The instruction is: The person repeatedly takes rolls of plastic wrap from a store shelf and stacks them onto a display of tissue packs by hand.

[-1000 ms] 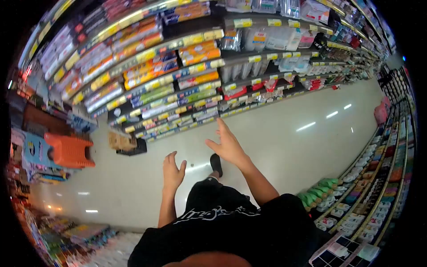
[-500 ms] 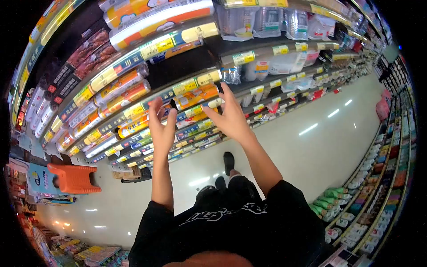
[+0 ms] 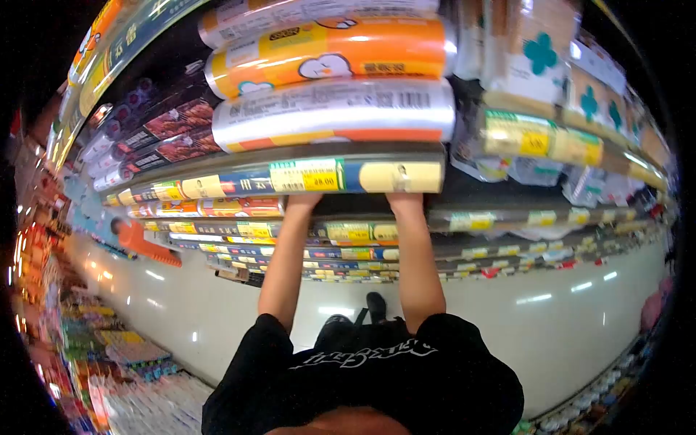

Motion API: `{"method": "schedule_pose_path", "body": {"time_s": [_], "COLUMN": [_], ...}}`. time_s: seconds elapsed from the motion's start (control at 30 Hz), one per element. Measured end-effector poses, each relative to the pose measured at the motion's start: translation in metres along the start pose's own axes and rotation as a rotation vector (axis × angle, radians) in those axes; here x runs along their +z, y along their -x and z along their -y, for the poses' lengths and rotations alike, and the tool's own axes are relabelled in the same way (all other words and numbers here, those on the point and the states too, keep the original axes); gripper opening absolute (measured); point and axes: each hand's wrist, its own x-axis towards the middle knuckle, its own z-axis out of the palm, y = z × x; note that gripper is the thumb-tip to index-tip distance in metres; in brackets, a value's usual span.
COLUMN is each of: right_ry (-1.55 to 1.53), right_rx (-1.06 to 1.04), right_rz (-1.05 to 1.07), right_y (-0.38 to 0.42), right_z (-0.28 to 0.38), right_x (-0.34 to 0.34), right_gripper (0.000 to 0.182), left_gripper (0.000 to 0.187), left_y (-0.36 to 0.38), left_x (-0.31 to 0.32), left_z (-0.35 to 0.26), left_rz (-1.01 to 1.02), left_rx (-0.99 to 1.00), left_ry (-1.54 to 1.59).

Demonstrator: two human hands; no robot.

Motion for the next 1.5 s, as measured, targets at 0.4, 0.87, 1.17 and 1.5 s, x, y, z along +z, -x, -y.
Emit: {"method": "schedule_pose_path", "body": {"time_s": [0.4, 0.87, 1.17, 1.5], "right_ry": [-0.666, -1.046, -1.184, -1.517], "right_rx": [0.429, 0.248, 0.186, 0.314], "right_rz": [-0.077, 0.179, 0.506, 0.902], "right_y": [0.011, 0.169, 0.343, 0.509], "right_z": [-0.001, 0.234, 0.338, 0.444], "right_x": [-0.003, -0.006, -0.022, -0.039], "right_gripper": [0.056, 0.083, 0.088, 0.093], "left_gripper": [0.033, 0.069, 0.060, 0.061], "left_y": [0.033, 0.182, 0.381, 0.552], "left_x": [-0.003, -0.093, -0.194, -0.278], "left_z": [-0.023, -0.117, -0.175, -0.242], "left_rz": [-0.052, -0.887, -1.139, -1.443], "left_rx": [-0.114, -0.316, -0.349, -0.425], "left_ry": [0.168, 0.112, -0.258, -0.596]}}
